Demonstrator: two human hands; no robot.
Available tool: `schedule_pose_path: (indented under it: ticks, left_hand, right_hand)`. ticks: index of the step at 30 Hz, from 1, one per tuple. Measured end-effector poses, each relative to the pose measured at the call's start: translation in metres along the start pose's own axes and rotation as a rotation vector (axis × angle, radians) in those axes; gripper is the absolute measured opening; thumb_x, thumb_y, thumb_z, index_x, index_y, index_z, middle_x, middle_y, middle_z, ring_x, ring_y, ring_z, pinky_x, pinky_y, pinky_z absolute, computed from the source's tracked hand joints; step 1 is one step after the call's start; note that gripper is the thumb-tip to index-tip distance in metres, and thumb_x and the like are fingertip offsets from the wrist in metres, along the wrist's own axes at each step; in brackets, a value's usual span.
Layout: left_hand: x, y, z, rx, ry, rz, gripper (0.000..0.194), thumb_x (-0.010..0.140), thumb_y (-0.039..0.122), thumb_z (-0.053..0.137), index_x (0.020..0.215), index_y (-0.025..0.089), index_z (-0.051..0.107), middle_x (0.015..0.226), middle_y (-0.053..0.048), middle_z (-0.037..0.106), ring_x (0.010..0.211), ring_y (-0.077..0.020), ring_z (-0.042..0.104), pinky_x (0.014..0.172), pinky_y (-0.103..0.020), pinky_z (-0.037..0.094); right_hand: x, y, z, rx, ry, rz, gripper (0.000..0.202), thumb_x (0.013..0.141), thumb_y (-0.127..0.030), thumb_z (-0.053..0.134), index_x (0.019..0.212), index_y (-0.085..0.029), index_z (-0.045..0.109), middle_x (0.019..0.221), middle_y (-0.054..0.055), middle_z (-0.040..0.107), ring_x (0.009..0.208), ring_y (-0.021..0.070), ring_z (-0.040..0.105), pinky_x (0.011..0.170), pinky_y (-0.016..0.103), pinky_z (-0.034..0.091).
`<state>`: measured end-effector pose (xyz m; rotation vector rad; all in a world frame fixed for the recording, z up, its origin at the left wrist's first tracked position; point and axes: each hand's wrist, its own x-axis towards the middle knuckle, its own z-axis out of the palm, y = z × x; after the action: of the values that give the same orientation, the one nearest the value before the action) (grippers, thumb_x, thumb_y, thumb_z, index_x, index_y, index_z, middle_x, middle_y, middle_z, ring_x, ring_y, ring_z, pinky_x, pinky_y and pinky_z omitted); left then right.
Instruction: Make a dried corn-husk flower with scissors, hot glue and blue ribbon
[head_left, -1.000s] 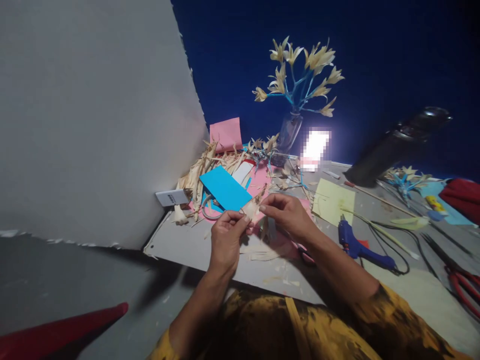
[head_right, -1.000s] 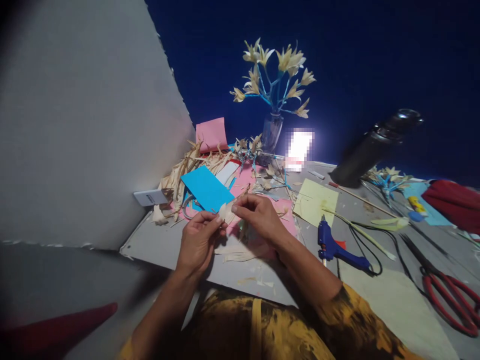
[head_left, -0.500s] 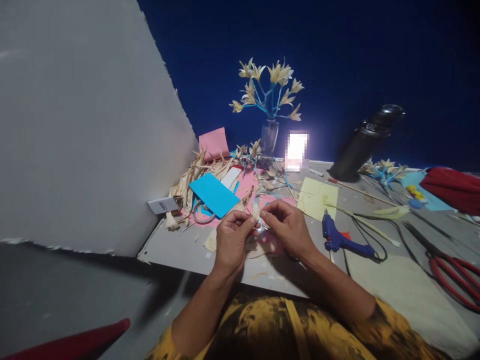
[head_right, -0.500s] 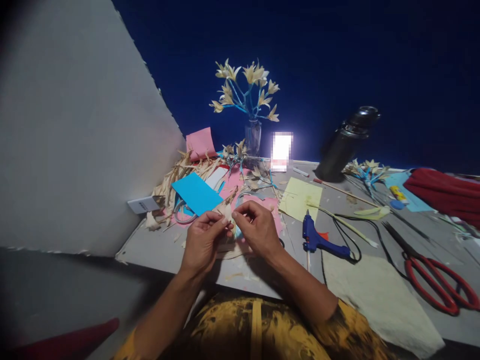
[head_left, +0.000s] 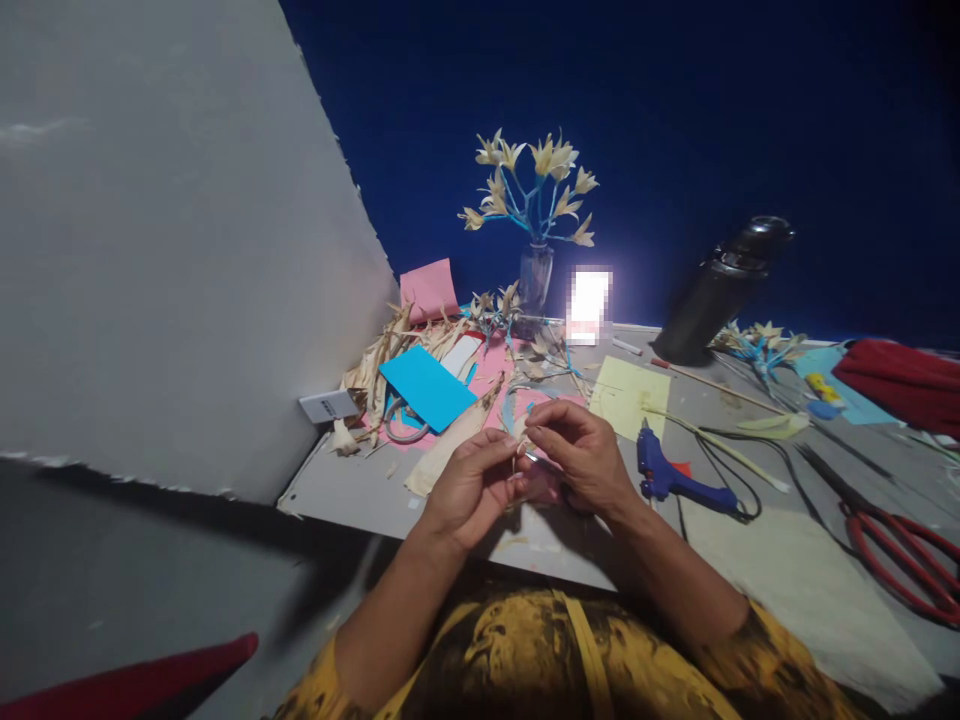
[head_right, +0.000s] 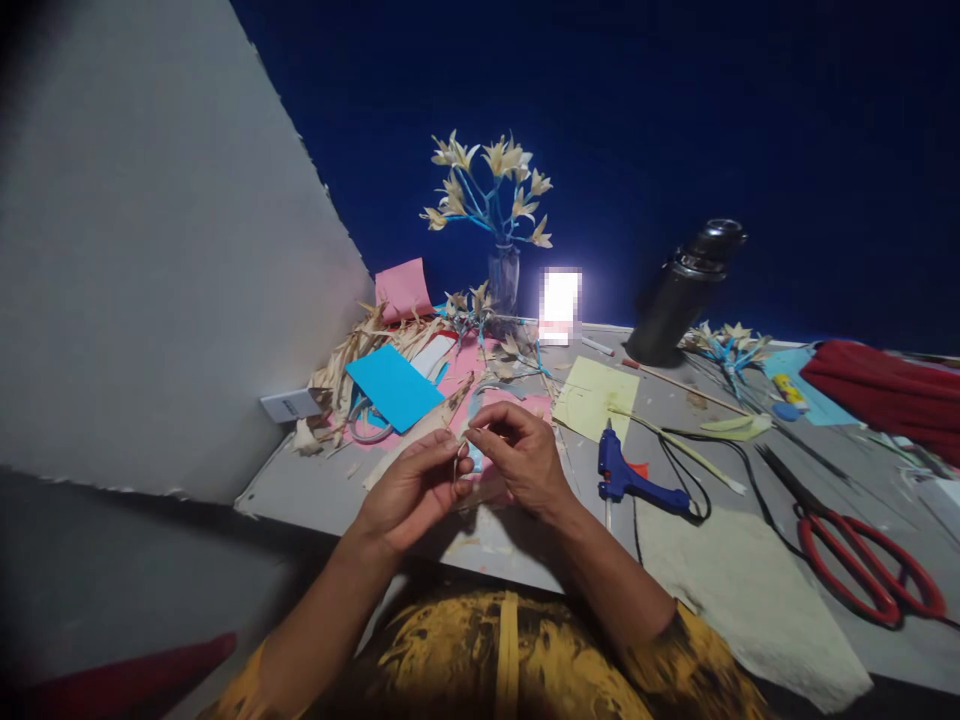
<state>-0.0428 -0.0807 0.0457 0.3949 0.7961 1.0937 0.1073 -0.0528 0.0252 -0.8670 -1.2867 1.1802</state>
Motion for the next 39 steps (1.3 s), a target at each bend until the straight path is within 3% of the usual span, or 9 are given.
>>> schedule_pose_path:
  ticks: [3, 8, 19, 23, 29, 32, 35, 39]
  left_hand:
    - [-0.002, 0.0, 0.0, -0.085, -0.056, -0.102, 0.019, 0.066, 0.012, 0.082, 0.073, 0.013, 0.064, 0.066, -0.003, 0.066, 0.06, -0.012, 0.062, 0.05, -0.02, 0.049]
    - [-0.007, 0.002, 0.001, -0.147, -0.048, -0.195, 0.016, 0.068, 0.009, 0.079, 0.075, 0.013, 0.065, 0.07, -0.003, 0.066, 0.061, -0.0119, 0.063, 0.048, -0.019, 0.045]
    - [-0.013, 0.004, 0.003, -0.141, -0.062, -0.286, 0.023, 0.064, 0.011, 0.083, 0.078, 0.013, 0.064, 0.073, -0.003, 0.063, 0.061, -0.0109, 0.061, 0.039, -0.014, 0.036]
    - [-0.015, 0.003, 0.005, -0.053, -0.098, -0.233, 0.024, 0.064, 0.011, 0.083, 0.074, 0.014, 0.061, 0.068, -0.001, 0.062, 0.059, -0.0103, 0.06, 0.041, -0.014, 0.039]
    - [-0.019, 0.0, 0.009, 0.123, -0.057, -0.002, 0.027, 0.065, 0.018, 0.085, 0.072, 0.016, 0.059, 0.062, 0.0, 0.061, 0.056, -0.0112, 0.058, 0.047, -0.02, 0.047]
    - [-0.018, -0.001, 0.009, 0.112, -0.043, 0.025, 0.027, 0.064, 0.018, 0.084, 0.071, 0.016, 0.059, 0.062, -0.001, 0.062, 0.058, -0.0114, 0.057, 0.049, -0.02, 0.047]
    - [-0.015, -0.003, 0.008, 0.094, 0.006, 0.033, 0.027, 0.064, 0.02, 0.085, 0.072, 0.016, 0.059, 0.063, -0.001, 0.062, 0.06, -0.0117, 0.059, 0.052, -0.02, 0.048]
    - [-0.012, -0.008, 0.011, 0.079, 0.063, 0.071, 0.028, 0.063, 0.021, 0.087, 0.071, 0.015, 0.06, 0.065, -0.001, 0.064, 0.063, -0.0118, 0.062, 0.058, -0.021, 0.05]
  right_hand:
    - [-0.001, 0.002, -0.004, 0.011, -0.053, -0.057, 0.008, 0.08, -0.028, 0.077, 0.081, -0.022, 0.072, 0.085, 0.002, 0.069, 0.081, 0.017, 0.062, 0.076, 0.03, 0.049]
    - [-0.003, 0.001, -0.01, 0.022, -0.118, -0.085, 0.012, 0.082, -0.032, 0.077, 0.081, -0.023, 0.07, 0.085, 0.003, 0.068, 0.084, 0.0184, 0.063, 0.079, 0.033, 0.051]
    - [-0.005, -0.005, -0.018, -0.028, -0.162, -0.163, 0.019, 0.083, -0.038, 0.076, 0.075, -0.022, 0.069, 0.078, 0.003, 0.067, 0.081, 0.0197, 0.062, 0.079, 0.037, 0.051]
    - [-0.005, -0.009, -0.019, -0.027, -0.214, -0.203, 0.014, 0.085, -0.031, 0.074, 0.074, -0.022, 0.071, 0.077, 0.002, 0.066, 0.079, 0.0183, 0.063, 0.077, 0.035, 0.051]
    - [-0.006, -0.011, -0.019, -0.099, -0.209, -0.21, 0.014, 0.085, -0.029, 0.072, 0.074, -0.022, 0.07, 0.078, 0.003, 0.069, 0.078, 0.0191, 0.065, 0.075, 0.035, 0.053]
    - [-0.01, -0.011, -0.017, -0.228, -0.065, -0.323, 0.01, 0.089, -0.022, 0.067, 0.079, -0.023, 0.071, 0.079, 0.004, 0.069, 0.079, 0.0191, 0.066, 0.074, 0.034, 0.053]
    - [-0.016, -0.011, -0.015, -0.49, 0.137, -0.544, 0.014, 0.09, -0.016, 0.063, 0.089, -0.024, 0.074, 0.083, 0.006, 0.069, 0.079, 0.0196, 0.066, 0.07, 0.033, 0.053]
    - [-0.028, -0.005, -0.014, -0.763, 0.104, -0.794, 0.029, 0.088, -0.009, 0.063, 0.107, -0.028, 0.074, 0.087, 0.006, 0.072, 0.078, 0.0199, 0.067, 0.067, 0.032, 0.052]
